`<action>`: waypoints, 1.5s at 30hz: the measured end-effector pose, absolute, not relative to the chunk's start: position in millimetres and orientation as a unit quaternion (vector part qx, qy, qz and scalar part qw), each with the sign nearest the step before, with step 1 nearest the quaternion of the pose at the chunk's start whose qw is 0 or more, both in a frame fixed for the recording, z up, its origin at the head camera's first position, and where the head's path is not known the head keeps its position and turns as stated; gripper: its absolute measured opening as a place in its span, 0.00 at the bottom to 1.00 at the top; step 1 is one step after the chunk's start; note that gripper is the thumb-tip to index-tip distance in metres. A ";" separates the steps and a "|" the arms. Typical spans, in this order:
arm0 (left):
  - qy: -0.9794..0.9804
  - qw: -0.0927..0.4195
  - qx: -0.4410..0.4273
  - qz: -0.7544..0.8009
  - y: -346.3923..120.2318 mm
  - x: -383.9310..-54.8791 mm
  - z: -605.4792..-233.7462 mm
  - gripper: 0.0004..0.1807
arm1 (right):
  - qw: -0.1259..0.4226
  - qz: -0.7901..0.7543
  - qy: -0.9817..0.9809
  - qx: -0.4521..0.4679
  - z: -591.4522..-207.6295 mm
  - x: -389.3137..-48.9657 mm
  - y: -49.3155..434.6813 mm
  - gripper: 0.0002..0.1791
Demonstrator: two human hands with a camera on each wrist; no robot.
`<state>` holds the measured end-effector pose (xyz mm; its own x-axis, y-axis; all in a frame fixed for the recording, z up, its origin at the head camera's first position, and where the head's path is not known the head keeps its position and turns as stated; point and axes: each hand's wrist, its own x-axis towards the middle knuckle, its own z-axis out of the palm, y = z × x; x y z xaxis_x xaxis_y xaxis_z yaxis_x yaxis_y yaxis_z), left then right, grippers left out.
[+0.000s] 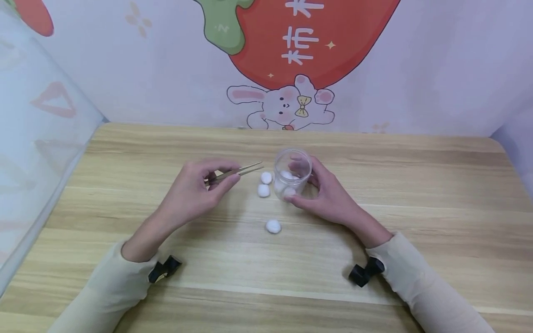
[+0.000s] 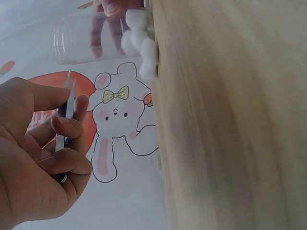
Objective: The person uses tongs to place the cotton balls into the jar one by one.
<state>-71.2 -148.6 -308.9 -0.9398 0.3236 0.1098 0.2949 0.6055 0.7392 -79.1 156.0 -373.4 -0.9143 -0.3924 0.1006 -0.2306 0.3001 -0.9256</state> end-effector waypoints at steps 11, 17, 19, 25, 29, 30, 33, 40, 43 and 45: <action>0.915 0.074 0.143 0.370 -154.2 -60.2 -319.9 0.09 | 0.072 -0.553 0.807 -0.196 -371.6 -78.4 156.9 0.47; 0.916 0.111 0.139 0.360 -155.7 -56.4 -325.0 0.09 | 0.071 -0.552 0.807 -0.200 -371.0 -79.1 157.3 0.47; 0.917 0.117 0.140 0.355 -155.5 -56.1 -328.8 0.09 | 0.071 -0.553 0.806 -0.200 -371.6 -79.3 157.2 0.47; 0.921 0.100 0.153 0.343 -153.5 -55.5 -334.7 0.07 | 0.071 -0.556 0.804 -0.199 -372.3 -79.6 156.8 0.47; 0.919 0.101 0.155 0.347 -153.1 -54.7 -337.3 0.07 | 0.072 -0.559 0.802 -0.199 -372.7 -79.3 156.3 0.47; 0.919 0.103 0.156 0.347 -152.9 -54.1 -338.1 0.07 | 0.073 -0.560 0.801 -0.199 -373.0 -79.0 156.1 0.47; 0.918 0.108 0.159 0.348 -151.0 -53.7 -342.1 0.07 | 0.073 -0.560 0.801 -0.198 -373.3 -78.7 156.8 0.47; 0.925 0.082 0.164 0.333 -148.5 -54.8 -346.1 0.07 | 0.075 -0.555 0.805 -0.197 -370.8 -79.5 157.4 0.47; 0.926 0.076 0.165 0.330 -148.4 -55.2 -346.1 0.07 | 0.078 -0.554 0.805 -0.197 -370.0 -79.5 157.2 0.47; 0.927 0.077 0.167 0.328 -147.6 -55.4 -346.3 0.07 | 0.077 -0.552 0.807 -0.196 -369.7 -79.4 157.9 0.47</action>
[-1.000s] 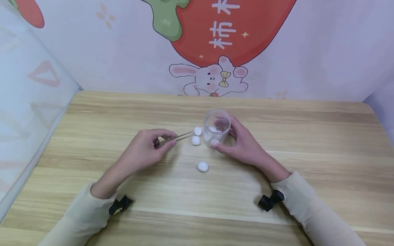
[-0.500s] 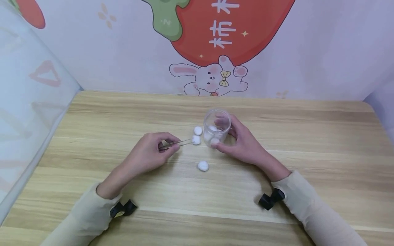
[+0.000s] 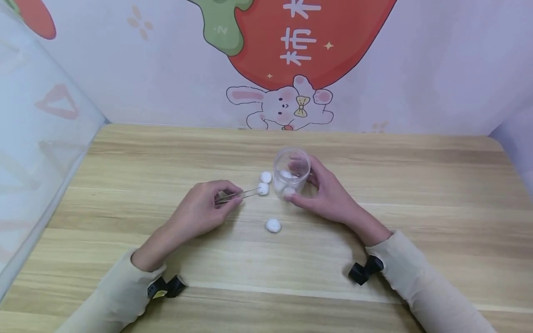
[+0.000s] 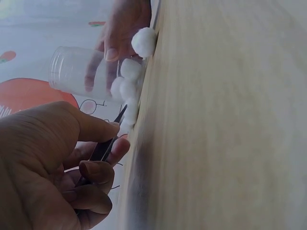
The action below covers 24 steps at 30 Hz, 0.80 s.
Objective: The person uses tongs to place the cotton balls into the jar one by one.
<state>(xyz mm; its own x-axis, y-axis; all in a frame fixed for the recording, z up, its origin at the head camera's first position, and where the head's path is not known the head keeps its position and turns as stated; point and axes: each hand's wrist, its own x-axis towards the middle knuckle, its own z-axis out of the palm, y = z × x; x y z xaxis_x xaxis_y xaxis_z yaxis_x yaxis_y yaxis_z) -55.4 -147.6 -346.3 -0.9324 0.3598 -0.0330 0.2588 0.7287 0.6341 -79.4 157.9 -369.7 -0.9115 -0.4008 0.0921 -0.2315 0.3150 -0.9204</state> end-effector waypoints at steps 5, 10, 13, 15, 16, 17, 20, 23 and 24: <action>0.927 0.081 0.175 0.322 -146.9 -56.0 -347.9 0.07 | 0.074 -0.551 0.809 -0.192 -370.9 -78.6 158.6 0.48; 0.931 0.080 0.166 0.315 -148.4 -56.3 -350.2 0.06 | 0.076 -0.557 0.803 -0.197 -372.3 -79.4 157.4 0.47; 0.932 0.079 0.166 0.312 -147.9 -57.2 -350.7 0.06 | 0.075 -0.555 0.805 -0.196 -371.5 -79.7 157.9 0.47; 0.933 0.076 0.169 0.308 -147.6 -57.6 -350.9 0.05 | 0.075 -0.554 0.805 -0.197 -371.1 -80.0 158.3 0.47; 0.933 0.074 0.170 0.308 -147.7 -57.8 -351.0 0.05 | 0.075 -0.553 0.806 -0.197 -371.0 -80.0 158.6 0.47; 0.933 0.072 0.172 0.307 -147.7 -57.9 -351.1 0.05 | 0.076 -0.553 0.806 -0.197 -370.8 -80.2 158.6 0.47; 0.934 0.068 0.174 0.305 -148.5 -58.0 -351.1 0.05 | 0.077 -0.555 0.804 -0.198 -370.8 -80.4 158.4 0.47; 0.932 0.067 0.177 0.308 -149.6 -58.0 -351.4 0.04 | 0.079 -0.556 0.804 -0.194 -371.0 -79.8 158.1 0.47; 0.932 0.067 0.177 0.309 -150.1 -57.9 -351.5 0.04 | 0.079 -0.558 0.803 -0.194 -371.3 -79.6 157.9 0.46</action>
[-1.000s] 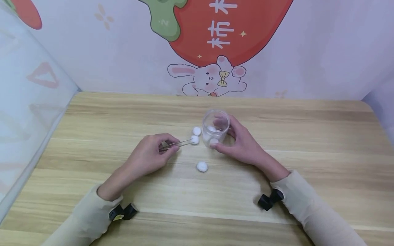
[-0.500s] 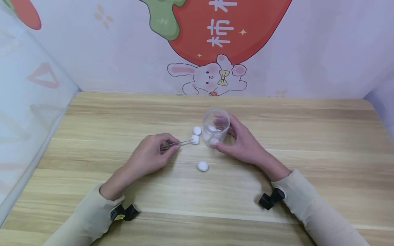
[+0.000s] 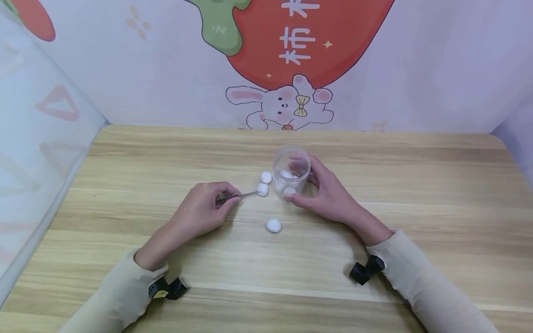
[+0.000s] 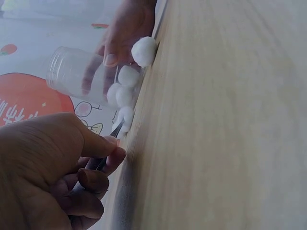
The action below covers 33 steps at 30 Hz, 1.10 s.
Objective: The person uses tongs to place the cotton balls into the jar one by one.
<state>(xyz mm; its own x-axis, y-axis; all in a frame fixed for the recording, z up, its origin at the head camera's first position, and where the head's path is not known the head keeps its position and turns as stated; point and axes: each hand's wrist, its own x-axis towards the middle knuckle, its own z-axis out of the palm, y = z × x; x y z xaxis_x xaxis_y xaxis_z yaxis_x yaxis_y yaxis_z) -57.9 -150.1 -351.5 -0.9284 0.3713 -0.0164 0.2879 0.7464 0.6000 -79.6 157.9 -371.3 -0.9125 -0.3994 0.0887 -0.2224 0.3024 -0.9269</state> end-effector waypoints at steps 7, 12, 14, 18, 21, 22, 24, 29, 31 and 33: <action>0.928 0.077 0.174 0.319 -153.3 -57.2 -349.8 0.04 | 0.082 -0.558 0.803 -0.192 -373.6 -78.7 157.3 0.46; 0.923 0.075 0.175 0.334 -155.5 -57.6 -343.4 0.04 | 0.077 -0.552 0.807 -0.194 -372.7 -80.0 157.6 0.47; 0.920 0.070 0.177 0.342 -156.7 -58.3 -341.4 0.04 | 0.075 -0.554 0.806 -0.195 -372.5 -80.6 157.7 0.46; 0.910 0.072 0.176 0.370 -159.0 -59.7 -338.7 0.04 | 0.076 -0.557 0.804 -0.194 -372.0 -80.8 158.0 0.46; 0.901 0.078 0.173 0.389 -159.5 -60.2 -336.5 0.04 | 0.077 -0.558 0.804 -0.191 -371.6 -80.1 158.6 0.47; 0.899 0.081 0.171 0.394 -159.4 -60.3 -335.7 0.04 | 0.077 -0.558 0.804 -0.190 -371.8 -79.9 158.9 0.47; 0.897 0.082 0.171 0.399 -159.1 -60.5 -334.1 0.04 | 0.076 -0.559 0.804 -0.190 -372.2 -79.6 159.2 0.47; 0.897 0.070 0.169 0.403 -159.8 -61.1 -330.5 0.04 | 0.076 -0.560 0.803 -0.191 -373.3 -80.2 159.2 0.47; 0.896 0.060 0.167 0.406 -160.7 -61.0 -328.6 0.04 | 0.078 -0.558 0.804 -0.192 -373.2 -80.9 158.9 0.47; 0.895 0.046 0.170 0.410 -160.7 -61.3 -326.9 0.04 | 0.078 -0.558 0.803 -0.193 -373.1 -81.7 158.6 0.47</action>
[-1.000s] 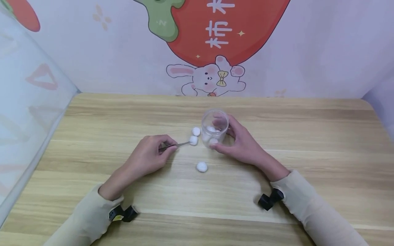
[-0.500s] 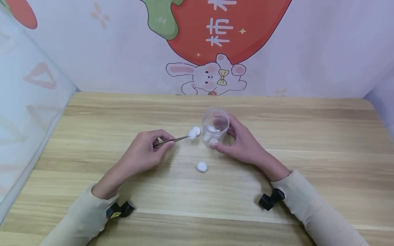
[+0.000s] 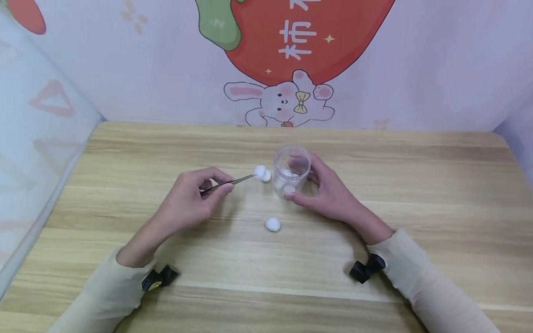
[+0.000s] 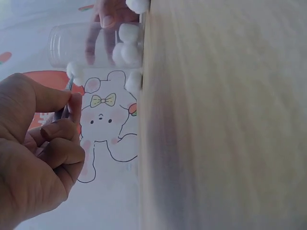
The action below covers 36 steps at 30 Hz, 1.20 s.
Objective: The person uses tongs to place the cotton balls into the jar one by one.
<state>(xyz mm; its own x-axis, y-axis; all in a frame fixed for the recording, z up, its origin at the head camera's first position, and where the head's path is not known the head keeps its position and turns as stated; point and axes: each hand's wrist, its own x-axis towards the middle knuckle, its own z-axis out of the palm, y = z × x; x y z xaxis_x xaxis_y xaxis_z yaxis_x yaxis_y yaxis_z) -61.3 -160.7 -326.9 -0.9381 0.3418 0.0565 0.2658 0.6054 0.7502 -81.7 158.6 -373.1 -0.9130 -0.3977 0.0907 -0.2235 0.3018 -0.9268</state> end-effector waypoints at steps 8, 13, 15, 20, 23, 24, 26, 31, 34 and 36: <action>0.880 -0.006 0.183 0.439 -153.2 -64.6 -318.1 0.03 | 0.082 -0.561 0.801 -0.191 -372.0 -81.7 158.2 0.46; 0.868 -0.028 0.196 0.456 -146.1 -70.6 -311.1 0.03 | 0.079 -0.557 0.804 -0.191 -374.2 -82.3 157.7 0.46; 0.863 -0.032 0.201 0.463 -142.5 -72.4 -307.7 0.03 | 0.076 -0.557 0.804 -0.193 -374.1 -82.1 157.5 0.47; 0.858 -0.031 0.208 0.469 -134.6 -74.1 -302.3 0.03 | 0.075 -0.556 0.804 -0.196 -373.1 -81.4 157.5 0.47; 0.860 -0.033 0.214 0.463 -131.1 -74.3 -300.7 0.04 | 0.072 -0.554 0.806 -0.196 -371.7 -81.3 157.6 0.46; 0.860 -0.034 0.216 0.460 -130.2 -74.3 -300.3 0.04 | 0.071 -0.555 0.806 -0.196 -371.1 -81.4 157.6 0.46; 0.862 -0.037 0.218 0.457 -129.2 -74.2 -299.5 0.04 | 0.070 -0.555 0.805 -0.197 -370.6 -81.6 157.4 0.46; 0.864 -0.042 0.224 0.448 -128.2 -73.1 -298.8 0.04 | 0.074 -0.555 0.806 -0.192 -371.4 -81.6 157.4 0.47; 0.867 -0.043 0.229 0.441 -127.6 -72.5 -299.0 0.04 | 0.076 -0.555 0.806 -0.191 -371.9 -81.6 157.6 0.48; 0.868 -0.042 0.230 0.438 -126.8 -72.1 -298.8 0.05 | 0.076 -0.553 0.807 -0.191 -371.8 -81.6 157.6 0.48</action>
